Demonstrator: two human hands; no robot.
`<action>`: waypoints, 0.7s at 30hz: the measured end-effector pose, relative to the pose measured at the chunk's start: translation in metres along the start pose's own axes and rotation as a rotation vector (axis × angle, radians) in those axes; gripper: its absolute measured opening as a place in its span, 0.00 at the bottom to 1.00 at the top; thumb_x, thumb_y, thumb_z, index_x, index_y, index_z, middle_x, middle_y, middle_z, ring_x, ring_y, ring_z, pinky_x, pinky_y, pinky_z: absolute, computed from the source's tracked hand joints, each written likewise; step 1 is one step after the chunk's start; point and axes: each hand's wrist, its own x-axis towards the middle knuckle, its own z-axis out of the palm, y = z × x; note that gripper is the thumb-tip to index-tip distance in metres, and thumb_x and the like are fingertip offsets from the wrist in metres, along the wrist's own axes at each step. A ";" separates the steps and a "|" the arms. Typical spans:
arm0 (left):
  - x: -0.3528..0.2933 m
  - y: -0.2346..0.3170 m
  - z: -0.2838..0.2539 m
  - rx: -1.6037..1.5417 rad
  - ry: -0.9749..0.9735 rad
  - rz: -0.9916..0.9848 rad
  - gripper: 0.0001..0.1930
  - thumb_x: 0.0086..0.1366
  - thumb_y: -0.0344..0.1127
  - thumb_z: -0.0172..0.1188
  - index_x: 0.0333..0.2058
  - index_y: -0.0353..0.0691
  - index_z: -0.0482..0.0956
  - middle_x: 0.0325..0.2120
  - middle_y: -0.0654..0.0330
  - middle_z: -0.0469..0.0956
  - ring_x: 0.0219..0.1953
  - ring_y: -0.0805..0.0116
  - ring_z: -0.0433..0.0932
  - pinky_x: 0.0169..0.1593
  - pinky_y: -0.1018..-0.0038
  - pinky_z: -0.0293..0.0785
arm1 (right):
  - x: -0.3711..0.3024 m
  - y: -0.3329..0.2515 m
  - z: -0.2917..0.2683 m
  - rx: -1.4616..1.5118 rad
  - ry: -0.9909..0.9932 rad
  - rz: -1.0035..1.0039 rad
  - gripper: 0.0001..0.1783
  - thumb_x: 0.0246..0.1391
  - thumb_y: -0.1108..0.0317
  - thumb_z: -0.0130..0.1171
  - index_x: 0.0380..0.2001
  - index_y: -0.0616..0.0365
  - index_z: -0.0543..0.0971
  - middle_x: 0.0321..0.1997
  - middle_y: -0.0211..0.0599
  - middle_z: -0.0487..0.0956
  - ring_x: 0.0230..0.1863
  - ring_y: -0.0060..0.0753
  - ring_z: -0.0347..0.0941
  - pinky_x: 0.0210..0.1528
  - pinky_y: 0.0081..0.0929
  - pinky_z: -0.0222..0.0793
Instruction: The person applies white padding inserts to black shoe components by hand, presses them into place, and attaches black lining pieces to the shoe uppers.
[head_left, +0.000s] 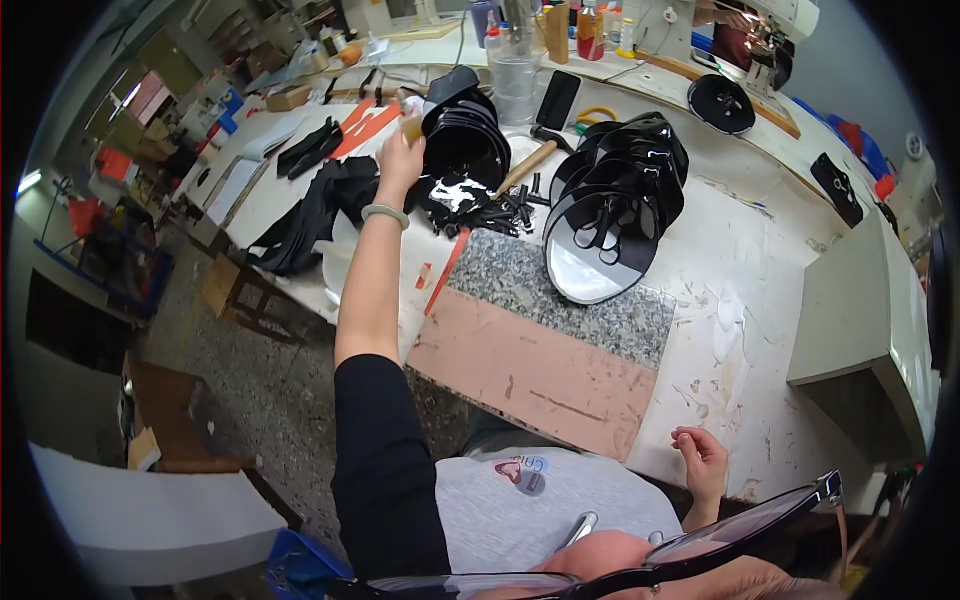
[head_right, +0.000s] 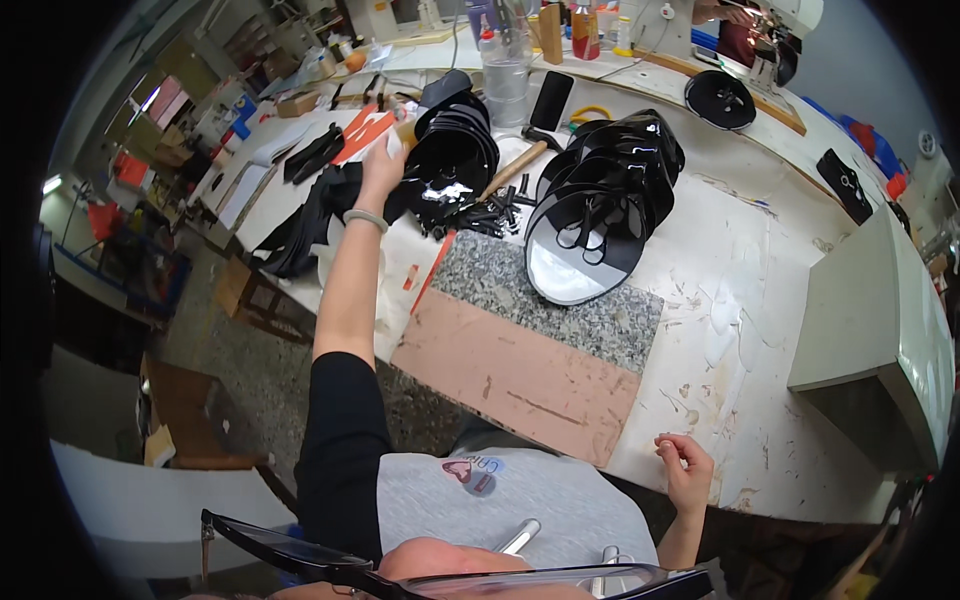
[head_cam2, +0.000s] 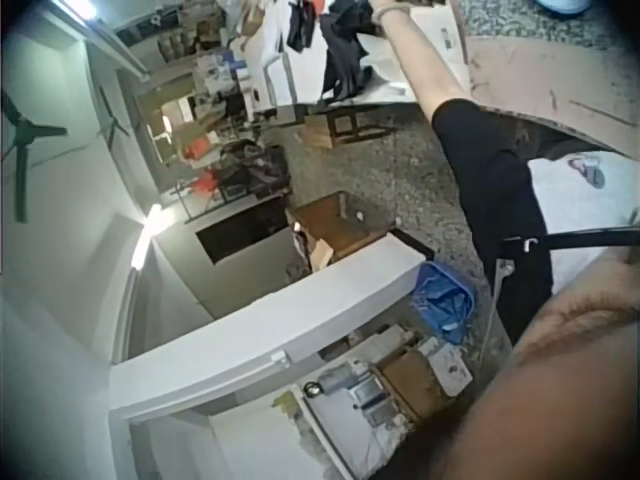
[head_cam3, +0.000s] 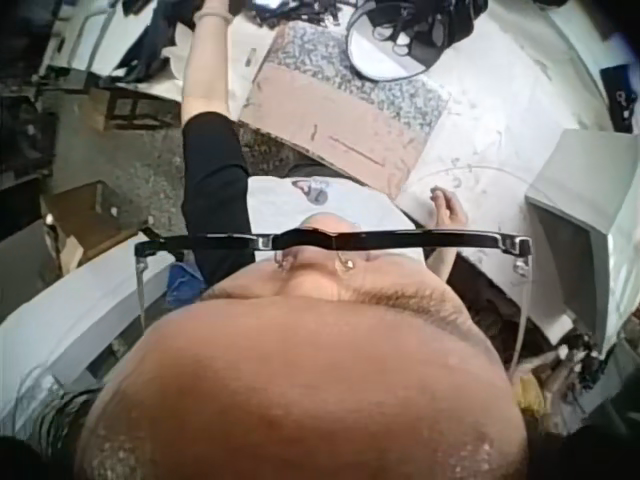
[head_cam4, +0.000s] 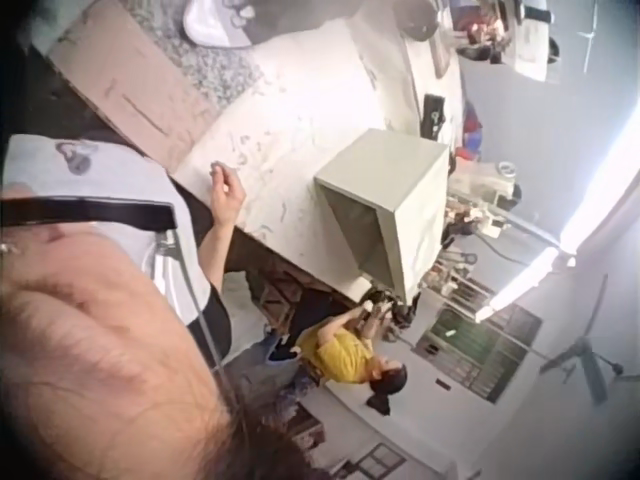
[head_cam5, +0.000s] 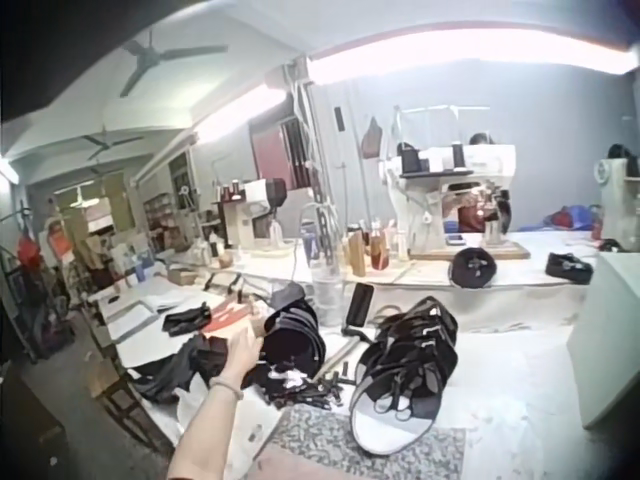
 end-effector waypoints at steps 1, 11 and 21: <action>-0.005 -0.026 0.028 0.150 -0.077 -0.062 0.24 0.58 0.48 0.60 0.47 0.36 0.74 0.42 0.47 0.77 0.48 0.48 0.73 0.51 0.58 0.69 | -0.001 -0.001 0.002 -0.005 0.009 0.016 0.07 0.55 0.74 0.56 0.33 0.67 0.79 0.30 0.36 0.80 0.31 0.24 0.76 0.35 0.20 0.72; -0.013 -0.016 0.048 0.283 -0.192 -0.175 0.13 0.57 0.42 0.61 0.34 0.38 0.76 0.37 0.55 0.79 0.45 0.52 0.75 0.45 0.59 0.72 | -0.003 -0.006 0.009 -0.077 0.069 0.087 0.07 0.54 0.73 0.57 0.33 0.64 0.80 0.30 0.35 0.81 0.30 0.23 0.76 0.34 0.19 0.70; 0.022 -0.037 0.041 -0.402 -0.419 -0.562 0.12 0.58 0.34 0.62 0.20 0.32 0.75 0.16 0.52 0.75 0.20 0.58 0.75 0.24 0.66 0.70 | -0.007 0.010 0.007 -0.021 0.006 0.021 0.07 0.55 0.73 0.57 0.34 0.65 0.80 0.30 0.35 0.81 0.29 0.22 0.75 0.32 0.18 0.70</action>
